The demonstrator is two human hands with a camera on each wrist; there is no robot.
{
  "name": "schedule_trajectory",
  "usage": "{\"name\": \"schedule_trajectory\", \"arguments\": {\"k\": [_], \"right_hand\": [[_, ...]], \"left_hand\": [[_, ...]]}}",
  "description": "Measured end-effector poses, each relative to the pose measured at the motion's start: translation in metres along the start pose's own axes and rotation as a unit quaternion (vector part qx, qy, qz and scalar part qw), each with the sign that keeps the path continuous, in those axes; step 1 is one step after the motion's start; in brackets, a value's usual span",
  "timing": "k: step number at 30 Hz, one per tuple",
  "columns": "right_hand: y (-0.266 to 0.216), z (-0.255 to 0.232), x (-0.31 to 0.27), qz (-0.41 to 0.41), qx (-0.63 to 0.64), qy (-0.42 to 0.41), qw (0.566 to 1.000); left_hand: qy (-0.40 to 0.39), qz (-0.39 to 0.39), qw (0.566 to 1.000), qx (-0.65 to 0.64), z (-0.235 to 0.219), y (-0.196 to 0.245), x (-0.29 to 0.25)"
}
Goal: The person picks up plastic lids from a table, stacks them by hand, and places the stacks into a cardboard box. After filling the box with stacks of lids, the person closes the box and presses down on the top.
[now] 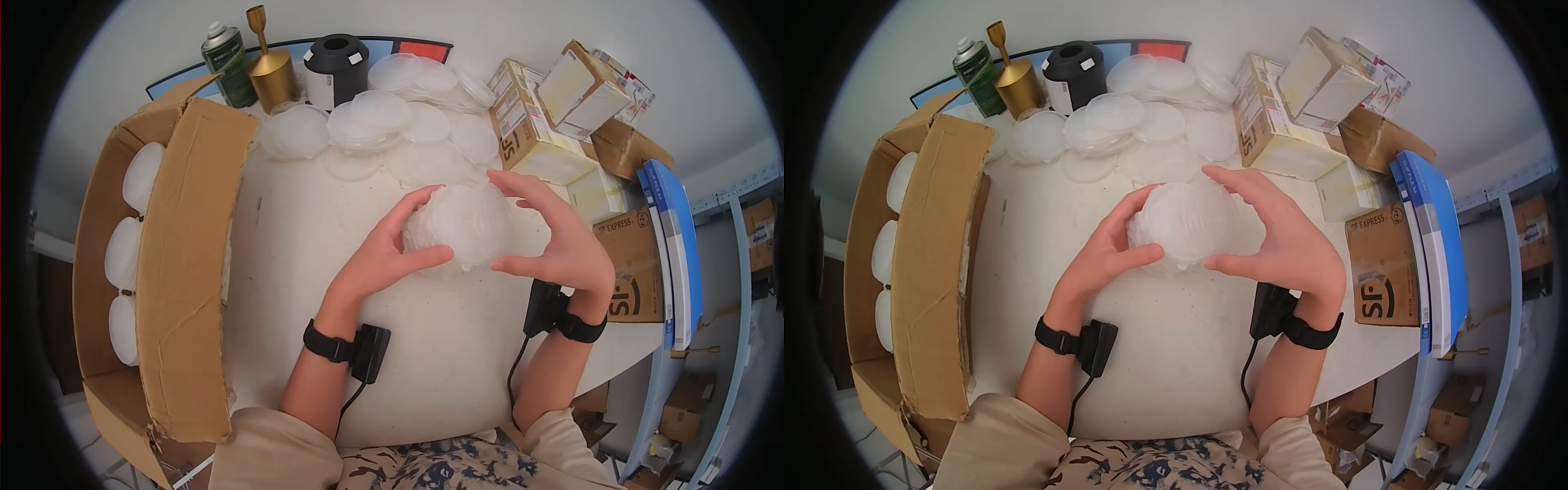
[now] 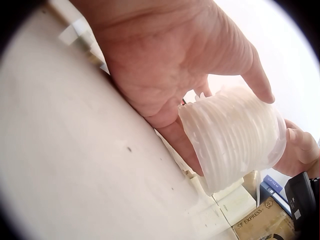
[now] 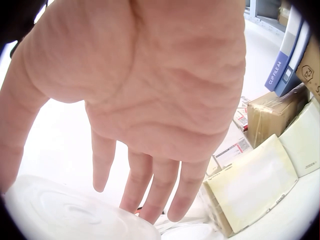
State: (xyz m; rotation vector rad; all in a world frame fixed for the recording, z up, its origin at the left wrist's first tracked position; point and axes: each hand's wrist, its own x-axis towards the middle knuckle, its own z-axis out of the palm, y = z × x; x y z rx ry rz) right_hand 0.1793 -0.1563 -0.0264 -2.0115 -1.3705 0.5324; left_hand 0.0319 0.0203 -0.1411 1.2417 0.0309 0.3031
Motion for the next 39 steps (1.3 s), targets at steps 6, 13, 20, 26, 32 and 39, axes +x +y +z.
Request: {"name": "schedule_trajectory", "arguments": {"k": [6,13,20,26,32,39], "right_hand": [[-0.006,0.011,0.008,-0.049,-0.014,-0.021,0.999],[-0.011,0.013,0.009,-0.035,-0.02,-0.027,0.999],[-0.013,0.015,0.01,-0.048,-0.025,-0.031,0.998],[-0.012,0.017,0.011,-0.064,-0.028,-0.024,0.997],[-0.01,0.018,0.012,-0.084,-0.035,-0.014,0.996],[-0.007,0.019,0.012,-0.082,-0.034,-0.023,0.996]], "left_hand": [[0.001,0.002,1.0,0.002,-0.001,-0.002,0.0],[-0.014,-0.008,1.0,0.016,-0.002,-0.001,0.0],[-0.01,-0.007,1.0,0.022,-0.003,-0.003,0.001],[0.01,0.001,1.0,0.022,-0.003,-0.007,0.001],[0.006,0.002,1.0,-0.008,-0.002,-0.006,0.001],[0.01,-0.003,1.0,0.017,-0.002,-0.005,0.001]]}}
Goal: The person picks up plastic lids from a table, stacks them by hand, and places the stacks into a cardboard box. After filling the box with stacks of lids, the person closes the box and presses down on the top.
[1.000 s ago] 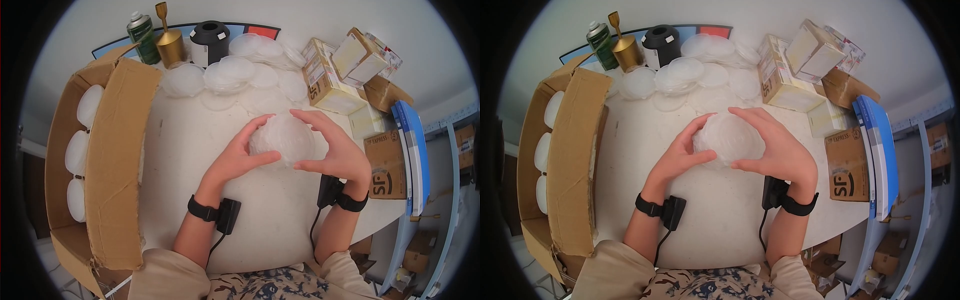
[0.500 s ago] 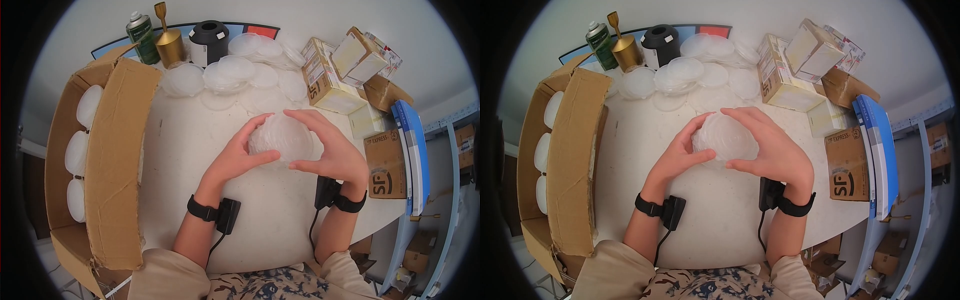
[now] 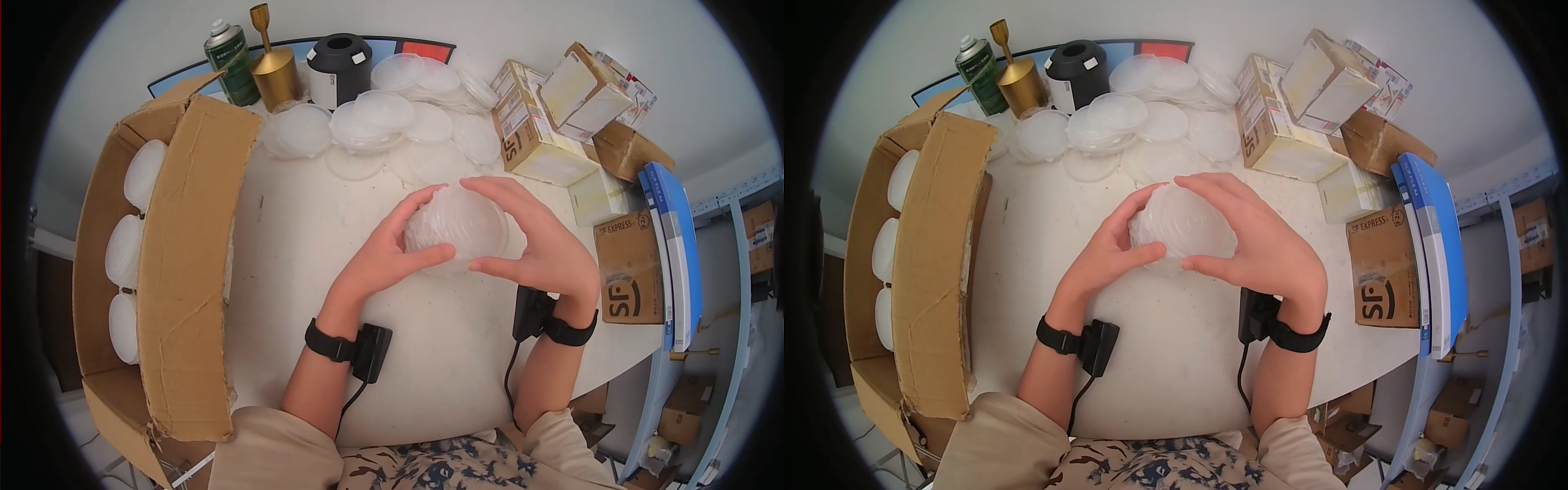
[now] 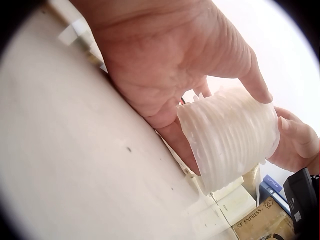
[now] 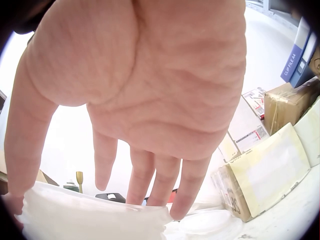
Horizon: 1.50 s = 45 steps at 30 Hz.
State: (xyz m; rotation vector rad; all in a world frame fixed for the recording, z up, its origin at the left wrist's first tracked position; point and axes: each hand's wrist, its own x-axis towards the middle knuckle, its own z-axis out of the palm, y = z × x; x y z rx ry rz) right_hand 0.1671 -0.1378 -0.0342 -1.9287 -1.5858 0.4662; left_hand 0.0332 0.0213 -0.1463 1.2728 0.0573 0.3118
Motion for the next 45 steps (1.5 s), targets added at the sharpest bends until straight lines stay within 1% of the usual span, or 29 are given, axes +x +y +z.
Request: {"name": "schedule_trajectory", "arguments": {"k": [9,12,14,17,21,23,29,36,38,41,45], "right_hand": [[-0.0028,0.0006,0.0001,0.017,0.005,0.0,1.0],[-0.0021,0.0,0.0001,0.02,0.01,0.0,1.0],[-0.0025,-0.0004,0.0002,0.024,0.01,-0.004,1.0],[-0.0018,-0.0004,-0.0011,0.018,0.009,-0.002,1.0],[-0.0012,-0.0009,-0.0013,0.02,0.007,-0.005,1.0],[-0.0001,-0.0005,-0.0014,0.02,0.003,-0.008,1.0],[0.0026,0.0007,-0.0015,0.017,0.003,-0.005,1.0],[0.0031,0.0023,0.0004,0.012,0.006,-0.001,1.0],[0.0034,0.0025,0.0006,0.016,0.005,-0.002,1.0],[0.0053,0.0036,0.0005,0.019,0.008,0.001,1.0],[0.0001,0.0014,-0.0008,0.036,-0.009,0.005,0.999]], "left_hand": [[-0.002,0.003,1.0,0.0,0.0004,-0.0009,-0.0004],[-0.007,-0.001,1.0,-0.005,0.0001,0.0,-0.0001],[-0.021,-0.002,0.999,0.027,-0.0013,0.0002,-0.0001],[-0.024,-0.003,1.0,0.014,0.0002,0.004,-0.0007],[-0.008,0.001,1.0,0.003,0.0,0.0005,-0.0001],[-0.002,0.017,0.998,0.063,0.0003,0.0046,-0.0001],[-0.012,0.008,1.0,0.003,0.0008,0.0015,0.0005],[-0.009,0.013,1.0,0.014,0.0001,0.0026,0.0004],[-0.022,0.018,0.999,0.046,-0.0007,0.0041,0.0002],[-0.005,0.006,1.0,0.009,0.0007,0.0031,-0.0001],[-0.009,0.006,1.0,0.008,0.0014,0.0077,-0.0005]]}}
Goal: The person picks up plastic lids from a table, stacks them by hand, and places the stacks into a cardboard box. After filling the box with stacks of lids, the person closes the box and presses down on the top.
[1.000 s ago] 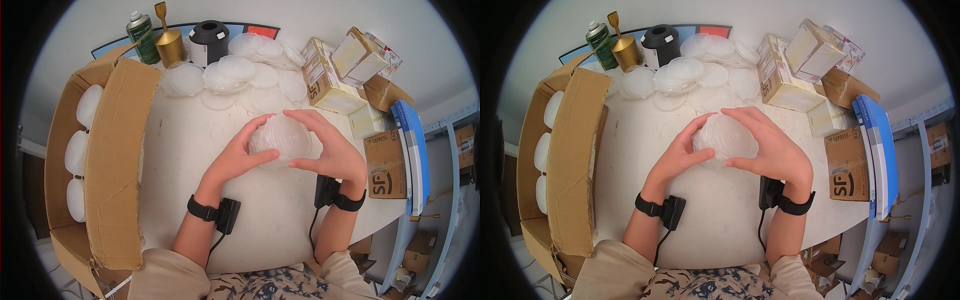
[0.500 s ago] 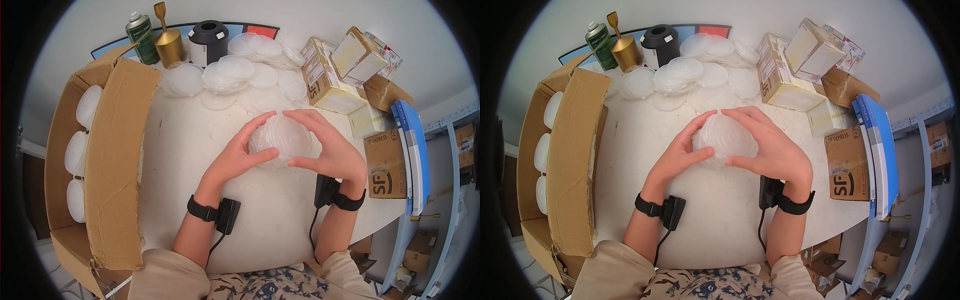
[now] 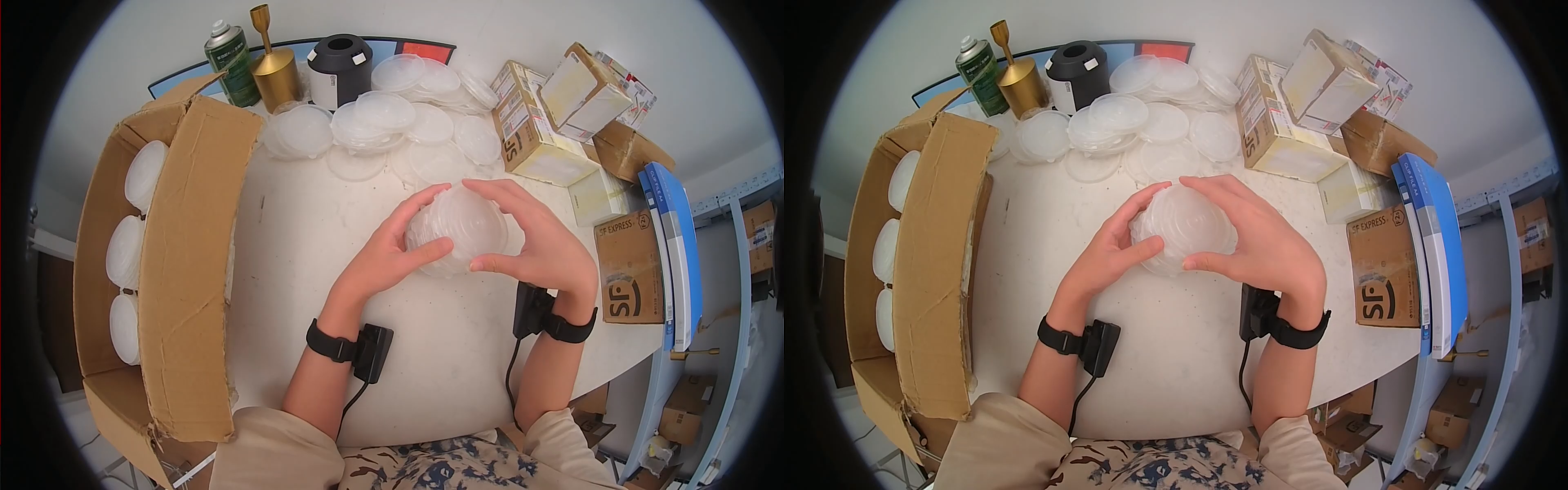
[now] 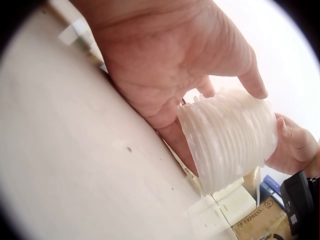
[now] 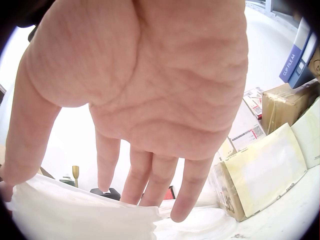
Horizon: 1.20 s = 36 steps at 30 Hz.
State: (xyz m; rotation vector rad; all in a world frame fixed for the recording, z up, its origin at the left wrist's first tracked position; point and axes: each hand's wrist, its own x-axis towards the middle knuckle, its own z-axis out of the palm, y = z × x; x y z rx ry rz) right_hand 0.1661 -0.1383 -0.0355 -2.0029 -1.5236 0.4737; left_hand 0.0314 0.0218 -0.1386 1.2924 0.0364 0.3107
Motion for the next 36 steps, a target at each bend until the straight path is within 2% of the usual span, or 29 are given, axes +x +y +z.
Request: {"name": "schedule_trajectory", "arguments": {"k": [5,11,21,23,27,29,33,36], "right_hand": [[0.003,0.0,0.0,0.025,0.005,0.007,1.0],[0.003,0.0,0.001,0.026,0.005,0.007,1.0],[0.006,0.003,-0.001,0.021,-0.003,0.02,1.0],[0.005,0.004,0.0,0.022,0.005,0.006,1.0],[0.0,0.012,0.004,0.0,0.033,0.03,0.999],[-0.005,0.014,0.006,-0.025,0.024,0.055,0.998],[-0.007,0.013,0.009,-0.03,0.041,0.068,0.996],[-0.008,0.01,0.008,-0.044,0.051,0.073,0.995]], "left_hand": [[-0.018,-0.014,0.999,0.023,-0.001,0.002,0.0],[0.007,0.002,0.999,0.045,-0.002,-0.004,0.0],[0.001,-0.014,0.998,0.058,0.001,0.003,-0.001],[0.023,-0.004,0.999,0.025,0.002,0.004,0.0],[0.044,-0.025,0.998,-0.045,-0.002,0.007,-0.001],[0.074,-0.055,0.985,-0.145,-0.001,0.012,-0.003],[0.079,-0.047,0.982,-0.165,-0.004,0.011,-0.003],[0.088,-0.083,0.976,-0.181,-0.005,0.01,-0.004]]}}
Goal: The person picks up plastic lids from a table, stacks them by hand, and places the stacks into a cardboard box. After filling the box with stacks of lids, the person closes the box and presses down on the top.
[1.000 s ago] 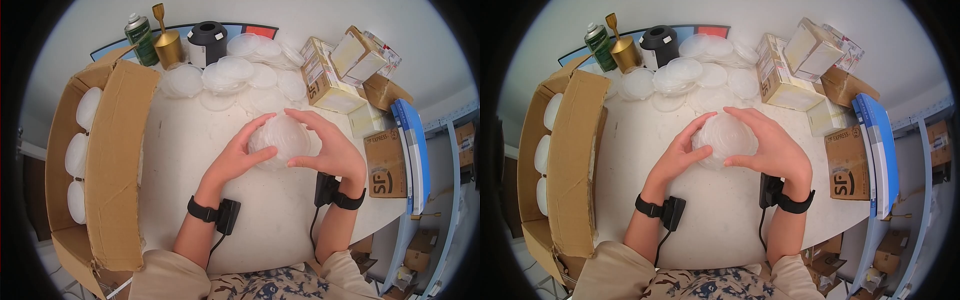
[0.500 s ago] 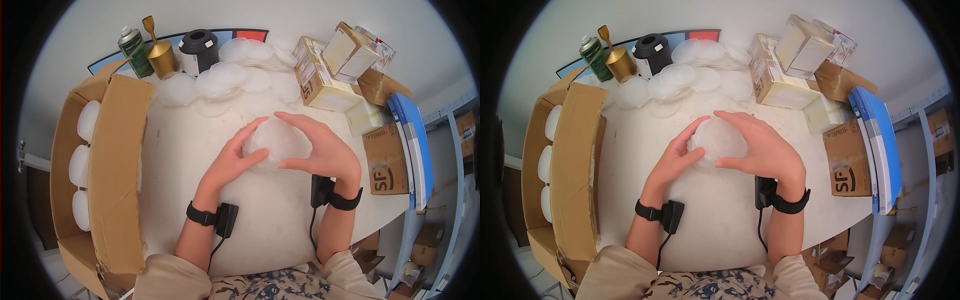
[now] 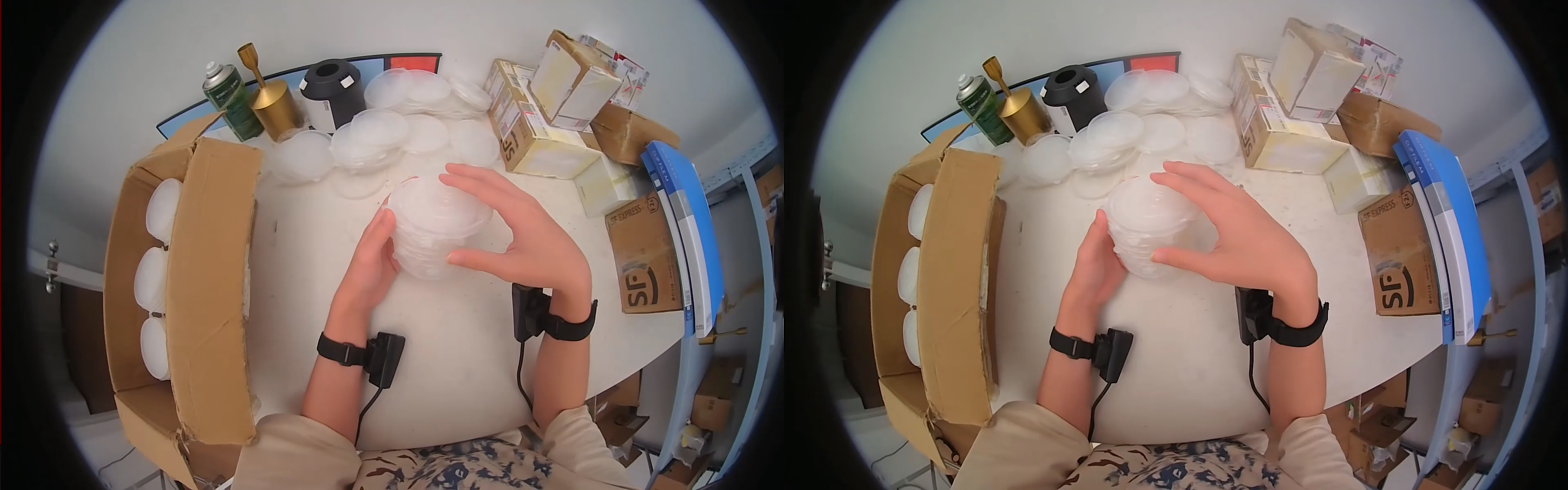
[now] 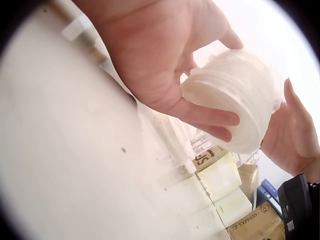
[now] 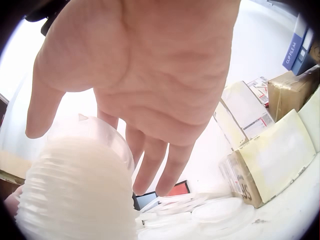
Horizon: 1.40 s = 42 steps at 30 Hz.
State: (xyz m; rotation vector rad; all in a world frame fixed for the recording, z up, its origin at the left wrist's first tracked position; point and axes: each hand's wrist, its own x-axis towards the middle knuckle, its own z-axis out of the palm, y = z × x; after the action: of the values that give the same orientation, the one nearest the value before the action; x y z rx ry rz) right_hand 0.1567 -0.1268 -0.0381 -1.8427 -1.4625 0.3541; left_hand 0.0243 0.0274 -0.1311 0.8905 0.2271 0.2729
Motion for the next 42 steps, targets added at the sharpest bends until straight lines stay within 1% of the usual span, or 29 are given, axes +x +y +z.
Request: {"name": "schedule_trajectory", "arguments": {"k": [3,5,8,12,14,18,20,21,23,24,26,30,32,39,41,42], "right_hand": [[-0.001,-0.002,0.001,-0.005,0.026,0.012,1.0],[0.0,-0.003,0.001,0.0,0.043,0.006,0.999],[0.008,-0.001,0.002,-0.008,0.036,0.005,0.999],[0.006,0.002,0.001,0.005,0.044,-0.003,0.999],[0.004,0.003,-0.001,0.01,0.052,-0.039,0.998],[0.006,0.004,0.0,0.017,0.03,-0.053,0.998],[0.007,0.004,0.0,0.024,0.032,-0.058,0.997],[0.007,0.005,0.0,0.025,0.033,-0.058,0.997],[0.005,0.005,0.001,0.029,0.037,-0.063,0.997],[0.004,0.005,0.001,0.028,0.038,-0.064,0.997],[0.004,0.005,0.001,0.033,0.019,-0.073,0.997],[0.004,0.007,0.002,0.029,0.019,-0.064,0.997],[0.004,0.008,0.001,0.033,0.015,-0.059,0.998],[0.004,0.008,0.002,0.026,0.015,-0.05,0.998],[0.003,0.01,0.003,0.012,0.045,-0.034,0.998],[0.003,0.011,0.003,0.013,0.046,-0.03,0.998]], "left_hand": [[-0.001,-0.015,1.0,-0.011,0.001,0.0,-0.002],[0.027,-0.04,0.999,0.0,0.002,-0.001,-0.002],[0.031,-0.051,0.998,0.001,0.0,-0.004,0.0],[0.012,-0.07,0.997,-0.014,-0.001,-0.003,-0.003],[0.021,-0.074,0.997,-0.013,0.0,-0.002,-0.003],[0.019,-0.072,0.997,-0.003,-0.003,-0.005,-0.002],[-0.004,-0.058,0.998,0.003,-0.003,-0.005,-0.002],[-0.004,-0.059,0.998,0.003,-0.001,-0.004,-0.003],[-0.036,-0.039,0.999,-0.005,0.001,-0.001,-0.002],[-0.035,-0.038,0.999,-0.005,0.001,-0.001,-0.001],[-0.058,0.013,0.998,0.01,0.001,-0.004,0.002],[-0.053,0.03,0.998,0.01,0.0,-0.007,0.006],[-0.052,0.054,0.997,0.014,0.0,-0.008,0.007],[-0.052,0.032,0.997,0.046,-0.003,-0.008,0.005],[-0.026,0.026,0.998,0.043,-0.006,-0.011,0.005],[-0.028,0.023,0.998,0.046,-0.005,-0.01,0.004]]}}
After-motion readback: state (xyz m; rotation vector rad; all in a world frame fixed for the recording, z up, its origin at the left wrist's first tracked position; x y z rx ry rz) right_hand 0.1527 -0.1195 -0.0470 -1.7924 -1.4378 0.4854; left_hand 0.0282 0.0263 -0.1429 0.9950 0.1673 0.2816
